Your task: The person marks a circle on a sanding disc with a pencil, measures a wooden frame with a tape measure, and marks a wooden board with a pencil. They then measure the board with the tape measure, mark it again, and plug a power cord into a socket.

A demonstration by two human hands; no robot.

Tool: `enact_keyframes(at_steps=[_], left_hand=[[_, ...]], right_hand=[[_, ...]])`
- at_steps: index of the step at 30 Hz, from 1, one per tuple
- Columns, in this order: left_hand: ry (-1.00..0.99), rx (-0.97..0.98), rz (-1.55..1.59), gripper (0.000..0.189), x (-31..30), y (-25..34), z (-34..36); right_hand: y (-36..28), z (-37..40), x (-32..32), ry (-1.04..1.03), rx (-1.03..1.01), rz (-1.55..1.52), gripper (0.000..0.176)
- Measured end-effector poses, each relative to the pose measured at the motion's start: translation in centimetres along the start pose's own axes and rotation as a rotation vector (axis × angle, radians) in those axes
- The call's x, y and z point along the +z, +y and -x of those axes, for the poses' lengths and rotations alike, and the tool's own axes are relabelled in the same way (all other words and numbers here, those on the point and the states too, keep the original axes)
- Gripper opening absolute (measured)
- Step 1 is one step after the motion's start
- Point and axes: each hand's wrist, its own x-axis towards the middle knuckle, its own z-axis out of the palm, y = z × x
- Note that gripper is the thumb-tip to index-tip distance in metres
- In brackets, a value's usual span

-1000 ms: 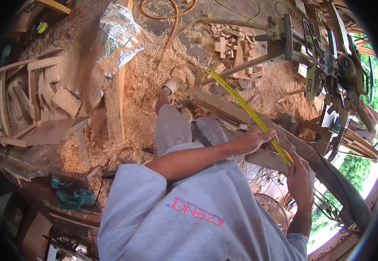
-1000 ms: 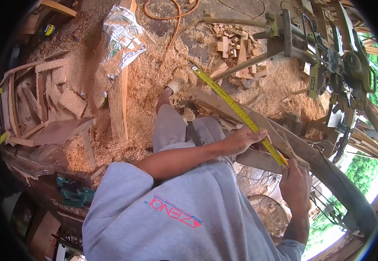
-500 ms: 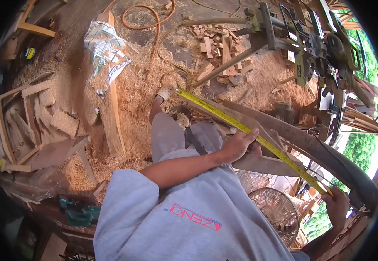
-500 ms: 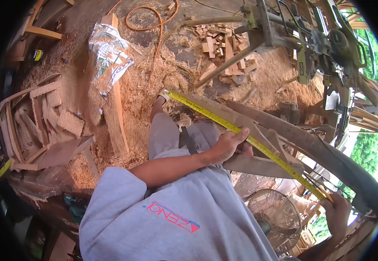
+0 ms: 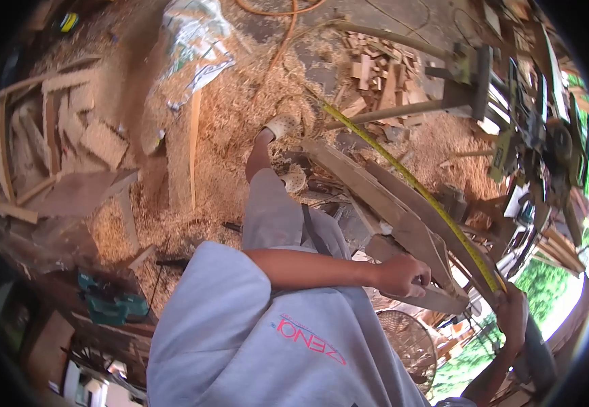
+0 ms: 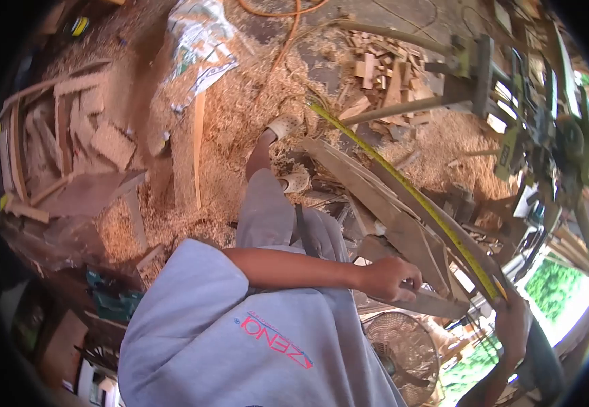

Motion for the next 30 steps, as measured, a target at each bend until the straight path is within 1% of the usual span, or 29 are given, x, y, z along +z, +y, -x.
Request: enact_keyframes(at_steps=[1,2,4,5,6,8,9,10,12,13,14,16,17,18,20,22,24,25,26,28,29,30], left_hand=[[-0.05,0.045,-0.051,0.024,0.2,-0.4,-0.4],[-0.019,0.047,-0.043,0.024,0.2,-0.4,-0.8],[-0.055,0.115,-0.048,0.026,0.0,-0.3,-1.5],[-0.065,0.102,-0.076,0.026,0.0,-0.5,-1.9],[-0.034,0.104,-0.073,0.026,-0.2,-0.2,-2.1],[-0.075,0.025,-0.112,0.027,-0.9,0.4,-2.6],[-0.062,0.049,-0.103,0.028,-1.2,0.4,-2.8],[-0.035,0.049,-0.098,0.028,-1.3,0.3,-3.1],[-0.032,0.141,-0.105,0.029,-1.1,-0.2,-3.9],[-0.057,0.126,-0.088,0.034,-1.0,-0.6,-4.3],[-0.034,0.128,-0.085,0.034,-0.9,-0.7,-4.5],[-0.126,0.19,-0.101,0.04,-1.4,-0.9,-5.0],[-0.202,0.151,-0.087,0.047,-2.2,-0.3,-4.9],[-0.181,0.154,-0.083,0.047,-2.8,0.0,-4.7],[-0.28,0.021,-0.001,0.049,-3.4,0.6,-4.3],[-0.289,0.017,-0.005,0.053,-3.8,0.7,-4.2],[-0.328,-0.017,0.094,0.053,-3.8,0.5,-4.3],[-0.329,0.01,0.102,0.054,-3.3,0.0,-4.6],[-0.323,0.015,0.109,0.054,-3.3,-0.2,-4.7],[-0.338,0.095,0.119,0.053,-3.3,-0.5,-4.6],[-0.337,0.097,0.122,0.053,-3.2,-0.7,-4.5],[-0.324,0.084,0.12,0.051,-3.0,-0.7,-4.3]], right_hand=[[-0.3,-1.8,0.6,0.017,-0.138,0.053,0.019],[-0.6,-3.7,1.2,0.033,-0.276,0.106,0.022],[-5.4,-6.1,1.6,-0.095,-0.139,0.143,0.019],[-5.2,-7.6,3.1,0.039,-0.275,0.24,0.017],[-6.6,-8.7,3.5,0.041,-0.3,0.257,0.017],[-9.4,-10.9,4.1,-0.01,-0.363,0.313,0.019],[-9.6,-12.6,4.9,-0.061,-0.395,0.278,0.021],[-10.2,-14.2,5.4,-0.063,-0.416,0.295,0.021],[-12.6,-16.3,5.7,-0.261,-0.293,0.398,0.028],[-13.8,-16.8,6.0,-0.264,-0.34,0.35,0.027],[-14.1,-18.0,6.7,-0.263,-0.355,0.367,0.027],[-12.9,-21.7,8.7,-0.264,-0.465,0.198,0.022],[-12.5,-23.6,9.6,-0.247,-0.544,0.265,0.022],[-13.1,-24.6,9.9,-0.249,-0.557,0.282,0.022],[-14.0,-26.1,10.6,-0.338,-0.522,0.28,0.023],[-14.5,-27.2,11.4,-0.377,-0.517,0.29,0.023],[-16.6,-26.3,11.4,-0.441,-0.492,0.233,0.023],[-15.8,-27.1,12.3,-0.432,-0.541,0.223,0.023],[-16.8,-26.7,12.2,-0.435,-0.54,0.233,0.023],[-20.3,-24.2,12.0,-0.523,-0.295,0.162,0.024],[-22.0,-23.2,11.6,-0.601,-0.259,0.122,0.025],[-22.8,-23.3,11.9,-0.601,-0.257,0.125,0.025]])
